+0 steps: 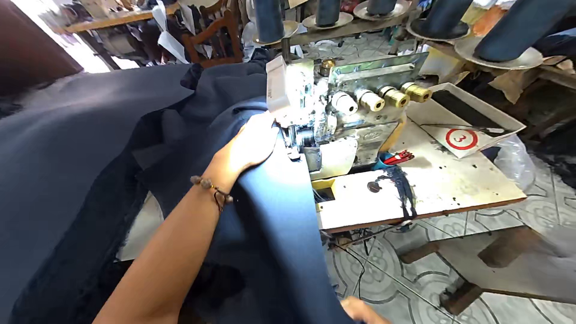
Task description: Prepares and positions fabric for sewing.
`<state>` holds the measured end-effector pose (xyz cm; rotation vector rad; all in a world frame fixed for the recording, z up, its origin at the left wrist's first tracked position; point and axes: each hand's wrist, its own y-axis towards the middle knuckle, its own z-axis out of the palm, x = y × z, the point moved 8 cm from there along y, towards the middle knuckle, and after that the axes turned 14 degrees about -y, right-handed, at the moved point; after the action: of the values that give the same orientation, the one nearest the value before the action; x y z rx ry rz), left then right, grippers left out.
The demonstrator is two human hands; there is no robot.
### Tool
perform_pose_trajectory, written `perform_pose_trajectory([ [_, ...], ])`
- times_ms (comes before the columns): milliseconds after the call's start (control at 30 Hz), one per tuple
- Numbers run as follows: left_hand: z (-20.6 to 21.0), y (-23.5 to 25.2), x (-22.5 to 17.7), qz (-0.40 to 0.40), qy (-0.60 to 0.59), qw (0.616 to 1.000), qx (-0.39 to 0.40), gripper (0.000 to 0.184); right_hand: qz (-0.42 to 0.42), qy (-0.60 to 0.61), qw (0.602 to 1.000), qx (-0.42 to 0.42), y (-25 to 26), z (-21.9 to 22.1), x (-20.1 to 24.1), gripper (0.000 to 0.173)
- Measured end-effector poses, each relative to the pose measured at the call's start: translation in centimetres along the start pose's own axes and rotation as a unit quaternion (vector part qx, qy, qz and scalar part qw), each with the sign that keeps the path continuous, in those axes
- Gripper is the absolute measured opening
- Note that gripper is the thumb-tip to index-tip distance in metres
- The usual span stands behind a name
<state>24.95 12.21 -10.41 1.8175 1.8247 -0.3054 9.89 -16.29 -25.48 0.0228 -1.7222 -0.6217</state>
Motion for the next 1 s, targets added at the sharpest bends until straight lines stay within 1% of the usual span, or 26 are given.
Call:
perform_pose_trajectory([
  [33,0.0,1.1,1.1,-0.011,0.012,1.0,0.009,0.043,0.013,-0.017,0.999,-0.03,0.5,-0.4,-0.1,0.017],
  [100,-0.4,2.7,1.9,-0.013,0.032,0.999,0.006,0.042,0.043,-0.045,0.995,-0.083,1.6,-1.0,-0.7,0.016],
  [167,-1.0,4.0,2.4,-0.051,0.038,0.998,-0.007,0.044,0.067,-0.065,0.987,-0.133,2.6,-1.8,-1.8,0.016],
  [200,-1.4,4.6,2.9,-0.083,0.049,0.995,-0.025,0.048,0.08,-0.076,0.981,-0.16,3.0,-2.2,-2.3,0.017],
  [233,-1.8,5.1,3.2,-0.097,0.069,0.991,-0.054,0.047,0.09,-0.088,0.975,-0.185,3.6,-2.6,-2.6,0.018],
  [333,-3.3,5.5,3.2,-0.078,0.131,0.98,-0.131,0.039,0.113,-0.092,0.961,-0.235,5.4,-3.6,-3.2,0.017],
  [367,-3.8,4.1,2.0,-0.078,0.123,0.979,-0.14,0.039,0.118,-0.087,0.958,-0.246,6.0,-3.8,-3.2,0.017],
  [400,-4.2,1.5,0.3,-0.083,0.099,0.982,-0.137,0.04,0.118,-0.077,0.956,-0.257,6.5,-4.0,-3.1,0.016],
  [433,-4.2,-2.3,-1.7,-0.087,0.065,0.986,-0.13,0.042,0.115,-0.068,0.955,-0.265,7.0,-4.1,-3.0,0.015],
  [467,-3.9,-6.1,-2.6,-0.069,0.029,0.986,-0.149,0.049,0.116,-0.059,0.954,-0.271,7.5,-4.3,-2.9,0.015],
  [500,-3.1,-9.8,-2.6,-0.049,0.012,0.983,-0.178,0.062,0.119,-0.054,0.953,-0.273,7.9,-4.5,-2.9,0.014],
  [533,-1.7,-14.0,-2.0,-0.042,0.006,0.979,-0.2,0.078,0.125,-0.05,0.954,-0.267,8.2,-4.6,-2.9,0.014],
  [567,-0.1,-18.2,-1.1,-0.047,0.015,0.976,-0.213,0.087,0.131,-0.049,0.957,-0.253,8.4,-4.9,-2.8,0.015],
  [600,1.3,-21.8,0.3,-0.057,0.033,0.973,-0.221,0.086,0.14,-0.054,0.961,-0.233,8.7,-5.2,-2.8,0.017],
  [633,2.1,-24.7,1.9,-0.069,0.053,0.97,-0.227,0.075,0.146,-0.063,0.966,-0.204,8.9,-5.6,-2.7,0.019],
  [667,2.2,-26.9,3.1,-0.078,0.069,0.967,-0.231,0.057,0.154,-0.072,0.971,-0.17,9.0,-5.8,-2.6,0.017],
  [700,1.4,-28.0,3.5,-0.081,0.081,0.966,-0.23,0.036,0.165,-0.068,0.975,-0.135,9.1,-5.8,-2.6,0.012],
  [733,0.1,-28.1,3.4,-0.085,0.095,0.967,-0.22,0.021,0.17,-0.046,0.979,-0.101,9.2,-5.7,-2.5,0.009],
  [767,-1.4,-27.5,2.9,-0.087,0.119,0.968,-0.205,0.016,0.169,-0.015,0.982,-0.083,9.3,-5.5,-2.5,0.008],
  [833,-5.0,-24.8,2.4,-0.101,0.168,0.964,-0.179,0.019,0.156,0.071,0.981,-0.095,9.9,-4.9,-2.4,0.011],
  [900,-8.7,-20.6,2.5,-0.118,0.177,0.962,-0.172,0.026,0.149,0.167,0.965,-0.135,11.4,-4.0,-2.4,0.015],
  [933,-10.3,-18.1,2.7,-0.128,0.173,0.963,-0.165,0.028,0.145,0.214,0.953,-0.158,12.4,-3.5,-2.4,0.016],
  [1000,-12.5,-12.9,3.1,-0.158,0.156,0.964,-0.143,0.031,0.151,0.302,0.916,-0.215,14.3,-2.9,-2.4,0.017],
])
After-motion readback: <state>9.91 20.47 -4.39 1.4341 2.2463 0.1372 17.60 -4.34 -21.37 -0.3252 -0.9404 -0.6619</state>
